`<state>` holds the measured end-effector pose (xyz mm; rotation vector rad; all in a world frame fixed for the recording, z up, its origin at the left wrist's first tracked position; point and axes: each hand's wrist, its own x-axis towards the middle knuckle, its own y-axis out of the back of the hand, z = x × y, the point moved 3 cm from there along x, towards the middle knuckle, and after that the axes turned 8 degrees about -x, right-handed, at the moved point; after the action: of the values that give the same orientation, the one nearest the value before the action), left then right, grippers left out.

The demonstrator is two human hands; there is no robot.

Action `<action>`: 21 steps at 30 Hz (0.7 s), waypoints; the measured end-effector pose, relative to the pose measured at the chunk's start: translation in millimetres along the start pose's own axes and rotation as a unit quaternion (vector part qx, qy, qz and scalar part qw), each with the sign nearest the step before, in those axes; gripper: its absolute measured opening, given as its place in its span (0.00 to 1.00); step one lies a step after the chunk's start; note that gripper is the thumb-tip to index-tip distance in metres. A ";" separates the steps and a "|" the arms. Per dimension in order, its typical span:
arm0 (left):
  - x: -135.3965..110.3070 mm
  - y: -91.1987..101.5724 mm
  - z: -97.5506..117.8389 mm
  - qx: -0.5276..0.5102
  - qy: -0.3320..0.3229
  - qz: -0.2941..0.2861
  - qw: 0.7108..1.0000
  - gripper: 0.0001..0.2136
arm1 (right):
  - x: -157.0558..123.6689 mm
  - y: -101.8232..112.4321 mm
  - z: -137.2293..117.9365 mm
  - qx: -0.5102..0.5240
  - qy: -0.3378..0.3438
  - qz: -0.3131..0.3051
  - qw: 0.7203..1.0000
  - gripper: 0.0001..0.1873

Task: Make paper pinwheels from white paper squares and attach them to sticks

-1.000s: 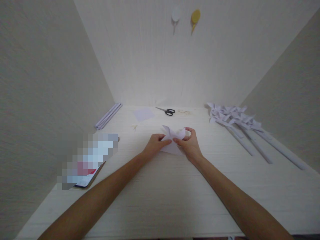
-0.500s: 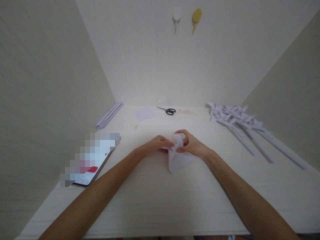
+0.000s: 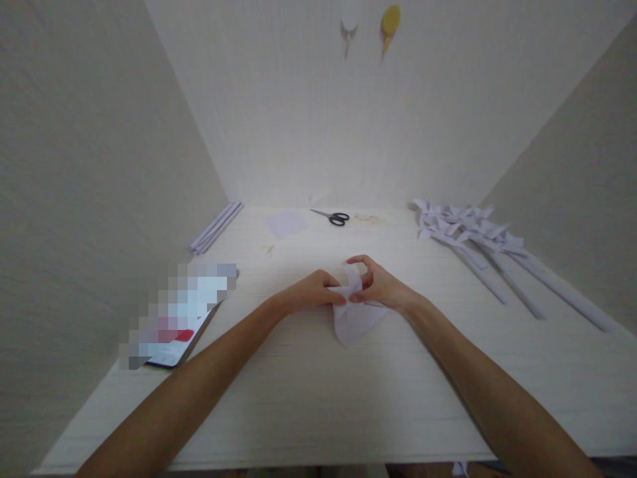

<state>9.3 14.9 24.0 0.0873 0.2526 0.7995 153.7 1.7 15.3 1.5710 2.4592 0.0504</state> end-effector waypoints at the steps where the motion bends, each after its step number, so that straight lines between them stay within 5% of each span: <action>1: 0.1 -0.2 -0.2 -0.001 -0.001 0.002 1.000 0.07 | 0.2 0.2 0.1 -0.002 0.001 0.001 1.000 0.37; 15: 2.0 0.2 -5.4 0.008 0.003 0.028 1.000 0.08 | 0.4 -0.7 -3.2 0.001 -0.011 0.020 1.000 0.34; 21: 6.9 5.1 -9.5 -0.020 0.024 0.098 0.995 0.07 | 3.4 6.5 -2.1 0.153 0.031 0.067 0.985 0.23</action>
<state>7.9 23.2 14.3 0.0554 0.2765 1.0028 157.7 7.7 17.7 1.8841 2.4970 -0.2740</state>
